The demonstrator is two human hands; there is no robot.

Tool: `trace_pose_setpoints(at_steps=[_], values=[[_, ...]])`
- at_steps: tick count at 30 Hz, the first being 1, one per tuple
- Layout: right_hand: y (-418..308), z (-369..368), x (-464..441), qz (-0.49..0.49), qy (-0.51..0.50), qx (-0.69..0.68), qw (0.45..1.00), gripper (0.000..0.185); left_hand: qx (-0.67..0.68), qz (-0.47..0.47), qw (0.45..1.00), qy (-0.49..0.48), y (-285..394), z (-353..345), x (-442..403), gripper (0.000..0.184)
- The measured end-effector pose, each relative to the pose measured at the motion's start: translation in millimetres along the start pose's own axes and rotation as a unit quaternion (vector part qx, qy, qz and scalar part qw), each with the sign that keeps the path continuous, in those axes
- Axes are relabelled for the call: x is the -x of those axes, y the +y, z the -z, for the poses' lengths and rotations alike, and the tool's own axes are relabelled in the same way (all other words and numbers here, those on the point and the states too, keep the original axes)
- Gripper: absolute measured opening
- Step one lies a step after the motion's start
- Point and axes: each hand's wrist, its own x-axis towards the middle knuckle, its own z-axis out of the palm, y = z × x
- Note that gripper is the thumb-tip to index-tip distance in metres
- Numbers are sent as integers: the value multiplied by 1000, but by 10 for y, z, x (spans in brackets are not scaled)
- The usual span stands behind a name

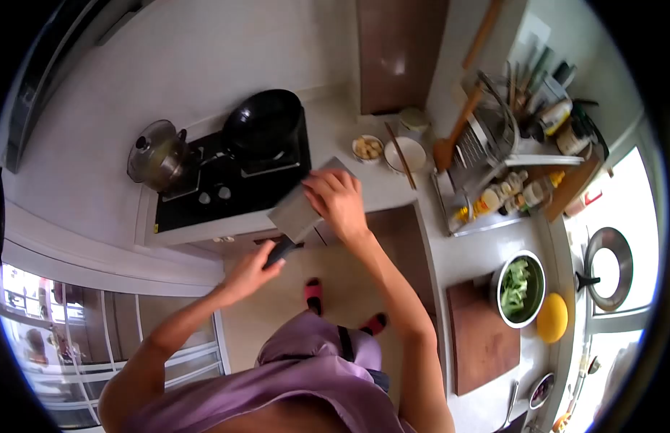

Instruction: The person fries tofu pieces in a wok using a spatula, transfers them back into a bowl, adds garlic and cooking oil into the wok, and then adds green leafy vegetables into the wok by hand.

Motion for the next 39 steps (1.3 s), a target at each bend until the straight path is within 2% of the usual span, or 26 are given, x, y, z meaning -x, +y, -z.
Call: trace_pose_setpoints(at_steps=[3, 5, 6, 8, 9, 13, 15, 18, 20, 21, 23, 25, 26, 27, 28, 29, 31, 32, 33, 34, 35, 36, 37, 38, 39], values=[[105, -909, -832, 60, 11, -90, 994, 15, -12, -30, 995, 97, -534, 625, -287, 24], [168, -1390, -1296, 74, -23, -129, 989, 12, -27, 16, 995, 99, -760, 1029, -496, 26], [227, -1634, -1478, 79, -20, -126, 989, 12, -27, 11, 994, 104, -881, 1191, -596, 26], [352, -2044, -1705, 66, -60, -186, 979, 11, 23, 102, 992, 76, -1099, 1434, -737, 29], [426, -2222, -1772, 67, -60, -185, 979, 11, -9, 106, 992, 73, -1241, 1522, -795, 30], [614, -2759, -1933, 42, -81, -174, 981, 11, 1, 122, 990, 63, -1559, 1773, -850, 30], [699, -2890, -1950, -10, -113, -110, 987, 10, -7, 137, 989, 54, -1726, 1839, -829, 29], [763, -2912, -2018, 29, -88, -68, 993, 8, 21, 129, 989, 69, -1827, 1917, -747, 27], [631, -2692, -2048, 45, -18, -61, 997, 8, 41, 157, 985, 64, -1719, 2004, -688, 27], [512, -2491, -2022, 41, -21, -57, 997, 8, 55, 174, 982, 58, -1627, 2037, -647, 27], [192, -1996, -1850, 6, 105, -82, 991, 7, 58, 175, 981, 58, -1437, 1976, -555, 28], [-280, -1359, -1356, -200, 72, -154, 965, 17, -22, 60, 989, 135, -1255, 1770, -420, 28], [-387, -1194, -1001, -254, 75, -224, 938, 23, 36, 99, 987, 120, -989, 1653, -347, 27], [-508, -1013, -619, -311, 88, -286, 902, 30, 14, 49, 989, 139, -927, 1402, -285, 29], [-678, -800, -263, -345, 87, -317, 879, 36, 33, 72, 990, 117, -645, 1205, -235, 31], [-783, -597, 122, -394, 43, -343, 851, 37, 29, 59, 993, 101, -540, 876, -216, 32], [-1037, -178, 649, -411, 27, -436, 800, 43, 65, -23, 997, 42, -63, 332, -232, 33], [-1145, 38, 828, -423, 62, -487, 761, 46, 119, -96, 988, 8, 188, 29, -237, 34], [-1229, 196, 1032, -461, 107, -477, 741, 42, 178, -156, 971, -21, 391, -272, -176, 35], [-1266, 419, 1193, -480, 152, -429, 750, 38, 174, -185, 966, -44, 509, -639, -113, 40], [-1321, 625, 1360, -497, 190, -384, 755, 34, 182, -273, 940, -91, 553, -1040, -78, 46], [-1351, 776, 1626, -488, 317, -349, 734, 24, 195, -328, 915, -132, 727, -1375, 17, 51], [-1307, 985, 1904, -436, 401, -297, 749, 15, 200, -339, 897, -202, 995, -1688, 71, 56], [-1327, 1243, 2135, -452, 426, -242, 746, 13, 203, -352, 864, -298, 1117, -1973, 123, 61], [-1318, 1454, 2415, -481, 466, -193, 718, 12, 185, -340, 837, -387, 1340, -2236, 207, 66]])
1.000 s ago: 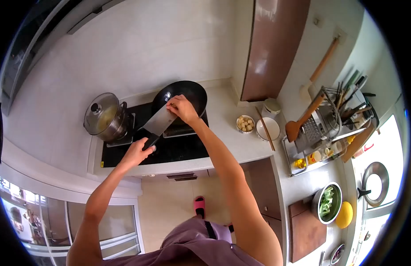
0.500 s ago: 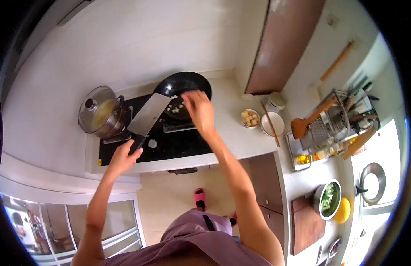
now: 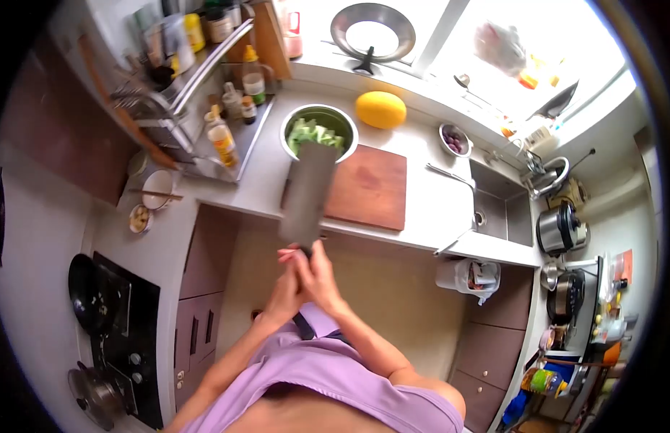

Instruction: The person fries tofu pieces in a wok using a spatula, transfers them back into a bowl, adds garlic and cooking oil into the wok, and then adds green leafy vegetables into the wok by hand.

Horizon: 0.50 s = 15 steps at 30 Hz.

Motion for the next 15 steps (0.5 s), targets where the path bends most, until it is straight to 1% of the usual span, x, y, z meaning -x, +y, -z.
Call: trace_pose_setpoints(at_steps=[1, 2, 3, 4, 5, 6, 7, 8, 9, 10, 12, 13, 14, 15], values=[[-10, 412, -127, 24, 37, 112, 993, 12, -58, -59, 996, -26, 42, -238, -244, 66], [-79, 727, -239, 19, 101, 225, 969, 13, -116, -119, 985, -48, 80, -401, -471, 67], [-44, 1098, -377, -14, 130, 331, 934, 13, -148, -88, 977, -123, 215, -461, -636, 64], [-144, 1345, -521, -67, 183, 397, 897, 13, -180, -55, 963, -195, 341, -520, -772, 62], [103, 1744, -670, 31, 213, 566, 795, 14, -193, -94, 966, -144, 290, -637, -807, 52], [293, 2112, -859, 27, 223, 578, 785, 16, -198, -87, 966, -139, 219, -718, -836, 52], [370, 2370, -994, 31, 209, 625, 751, 19, -149, -43, 975, -162, 129, -763, -836, 49], [466, 2561, -1097, 60, 205, 661, 719, 24, -99, 4, 979, -178, 29, -779, -812, 47], [594, 2732, -1211, 72, 200, 676, 705, 26, -63, 42, 985, -153, -83, -791, -744, 35], [717, 2852, -1327, 86, 195, 689, 692, 27, -68, 56, 987, -133, -154, -731, -709, 35], [898, 2944, -1433, 93, 184, 697, 686, 29, -2, 145, 983, -113, -264, -561, -643, 26], [929, 2933, -1444, 59, 171, 690, 701, 31, 22, 136, 990, -23, -303, -453, -704, 18], [972, 2899, -1449, 69, 158, 685, 708, 31, 12, 100, 992, 74, -446, -320, -832, 20], [986, 2859, -1435, 51, 165, 683, 710, 32, 20, 98, 984, 145, -604, -157, -1008, 28]])
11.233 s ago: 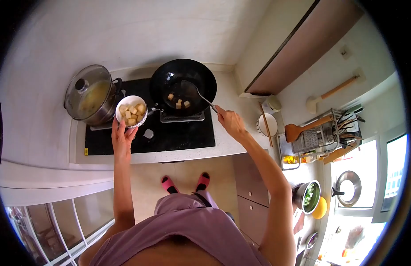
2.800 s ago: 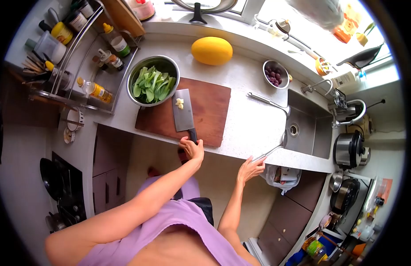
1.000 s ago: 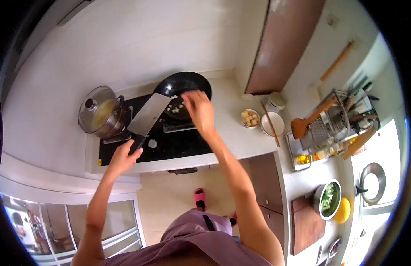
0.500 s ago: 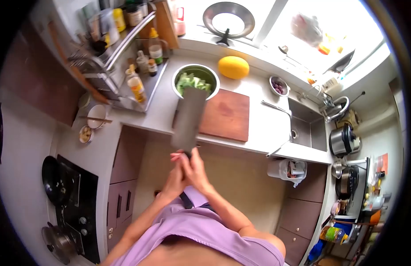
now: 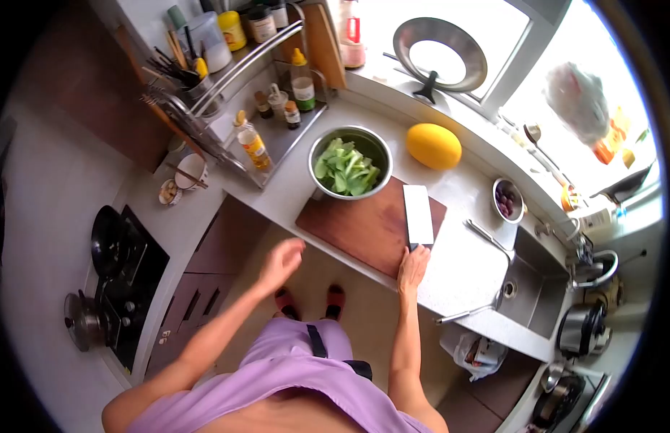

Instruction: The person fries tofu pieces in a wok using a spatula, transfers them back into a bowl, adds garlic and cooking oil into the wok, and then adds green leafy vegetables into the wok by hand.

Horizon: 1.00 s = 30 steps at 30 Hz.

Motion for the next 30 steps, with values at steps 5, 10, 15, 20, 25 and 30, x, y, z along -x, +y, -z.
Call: trace_pose_setpoints(at_steps=[5, 10, 15, 20, 25, 30], values=[[-193, 210, 123, -42, 63, -30, 997, 37, 99, 61, 931, 346, -317, 318, -1736, 85], [-478, 554, 185, -6, 120, -256, 959, 28, -36, 69, 816, 572, -480, 550, -2657, 92], [-831, 638, 350, 56, 92, -282, 953, 25, -52, -58, 857, 510, -467, 664, -2526, 72], [-1451, 655, 370, 129, 34, -397, 908, 22, 128, -208, 894, 376, 24, 684, -1961, 75], [-2108, 556, 428, 258, -60, -460, 847, 16, 319, -203, 858, 348, 992, 1197, -809, 64], [-2468, 550, 728, 301, -112, -454, 831, 16, 193, -146, 914, 327, 1054, 2315, 567, 53]])
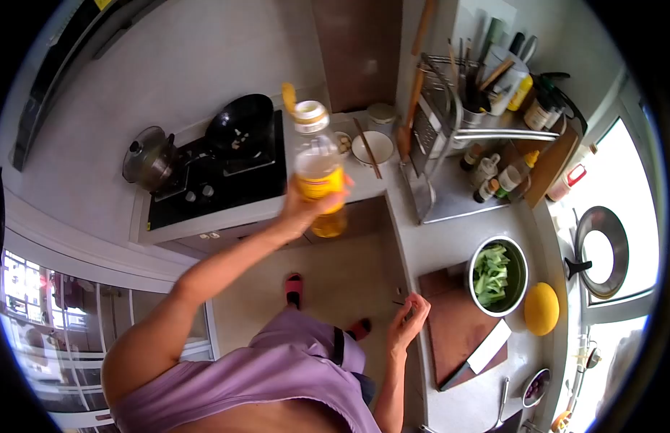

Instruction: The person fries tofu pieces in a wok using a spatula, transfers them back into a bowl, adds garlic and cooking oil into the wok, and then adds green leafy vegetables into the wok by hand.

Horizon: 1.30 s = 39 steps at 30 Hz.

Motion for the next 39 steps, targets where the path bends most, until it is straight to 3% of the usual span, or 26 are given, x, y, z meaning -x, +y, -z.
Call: trace_pose_setpoints(at_steps=[3, 6, 7, 9, 11, 12, 16, 20, 28, 39], values=[[-60, -319, 147, -18, -28, 1, 999, 18, -151, 42, 988, 18, 433, 1142, 148, 53], [-262, -702, 293, -76, -35, -48, 995, 18, -182, 27, 983, 17, 769, 2101, 246, 58], [-390, -840, 321, -96, -34, -66, 993, 19, -288, 1, 957, 29, 755, 2510, 259, 59], [-530, -1121, 427, -114, -23, -76, 990, 19, -345, 38, 937, 38, 788, 3170, 289, 54], [-704, -1365, 519, -131, -14, -65, 989, 20, -410, 72, 909, 25, 932, 3571, 255, 49], [-790, -1487, 566, -142, -2, -60, 988, 20, -485, 42, 872, 37, 995, 3663, 233, 48], [-1134, -1745, 686, -157, -19, -27, 987, 21, -558, 96, 824, -24, 834, 4428, 126, 54], [-1245, -1791, 746, -132, -30, 40, 990, 21, -578, 118, 806, -48, 740, 4749, 4, 52], [-1311, -1905, 651, -172, 4, 25, 985, 21, -611, 183, 767, -65, 571, 4989, -263, 58], [-1255, -2110, 518, -187, -5, 13, 982, 21, -660, 159, 731, -70, 504, 5124, -400, 60]])
